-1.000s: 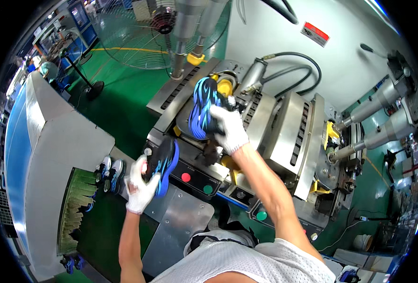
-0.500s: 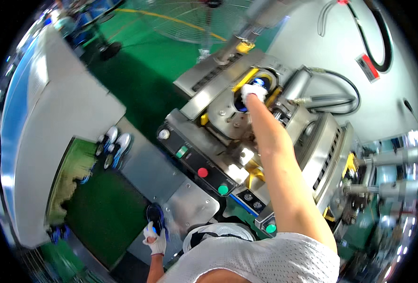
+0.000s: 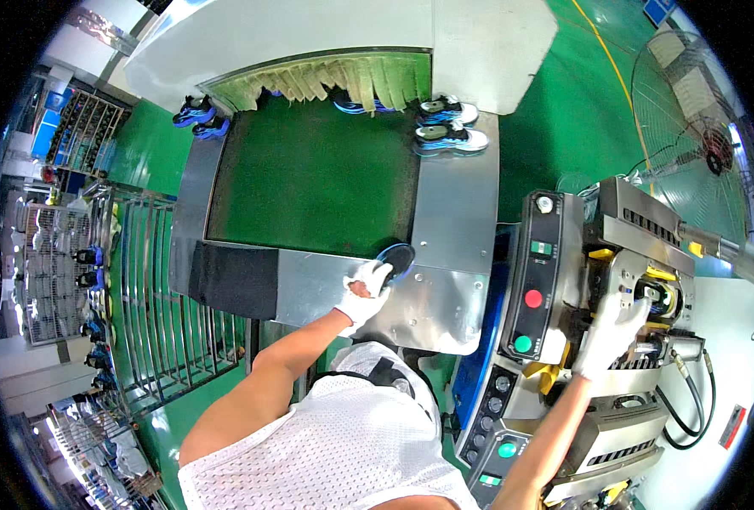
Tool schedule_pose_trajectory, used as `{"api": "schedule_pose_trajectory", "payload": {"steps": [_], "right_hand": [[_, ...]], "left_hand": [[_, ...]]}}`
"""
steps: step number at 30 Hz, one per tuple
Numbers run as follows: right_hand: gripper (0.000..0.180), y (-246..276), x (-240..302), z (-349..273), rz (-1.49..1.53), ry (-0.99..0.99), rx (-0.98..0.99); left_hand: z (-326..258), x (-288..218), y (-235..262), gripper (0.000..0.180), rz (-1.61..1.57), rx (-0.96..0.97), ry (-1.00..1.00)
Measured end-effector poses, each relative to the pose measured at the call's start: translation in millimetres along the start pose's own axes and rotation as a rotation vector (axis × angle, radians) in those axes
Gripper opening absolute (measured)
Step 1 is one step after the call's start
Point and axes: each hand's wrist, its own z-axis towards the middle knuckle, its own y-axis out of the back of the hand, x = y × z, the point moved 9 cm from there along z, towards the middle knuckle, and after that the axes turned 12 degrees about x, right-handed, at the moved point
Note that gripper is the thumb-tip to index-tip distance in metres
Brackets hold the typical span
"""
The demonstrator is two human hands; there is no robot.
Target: The person operates a shoe assembly machine in a factory setting, repeatedly placing blue and black sneakers into a mechanical press to attach components. The worker handles the shoes one at a time, positioning them under the press, activating the cycle, and then moving the finished shoes to a conveyor belt.
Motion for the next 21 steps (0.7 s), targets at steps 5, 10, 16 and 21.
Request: {"api": "schedule_pose_trajectory", "payload": {"steps": [5, 10, 16, 21], "right_hand": [[0.096, -154, -41, -145, -1.32, -0.328, 0.61], [0.098, -162, -40, -142, -1.141, -0.508, 0.697], [0.085, -134, -63, -170, -0.978, -0.326, 0.396], [0.085, -183, -43, -236, -1.026, -0.431, 0.643]], "left_hand": [[5, -10, 26, 0.046, -0.203, -0.004, -0.131], [22, 46, 69, 0.069, -0.609, 0.288, -0.265], [93, 363, 267, 0.052, -0.099, -0.517, 0.225], [120, 528, 493, 0.062, 0.253, -0.863, 0.426]]}}
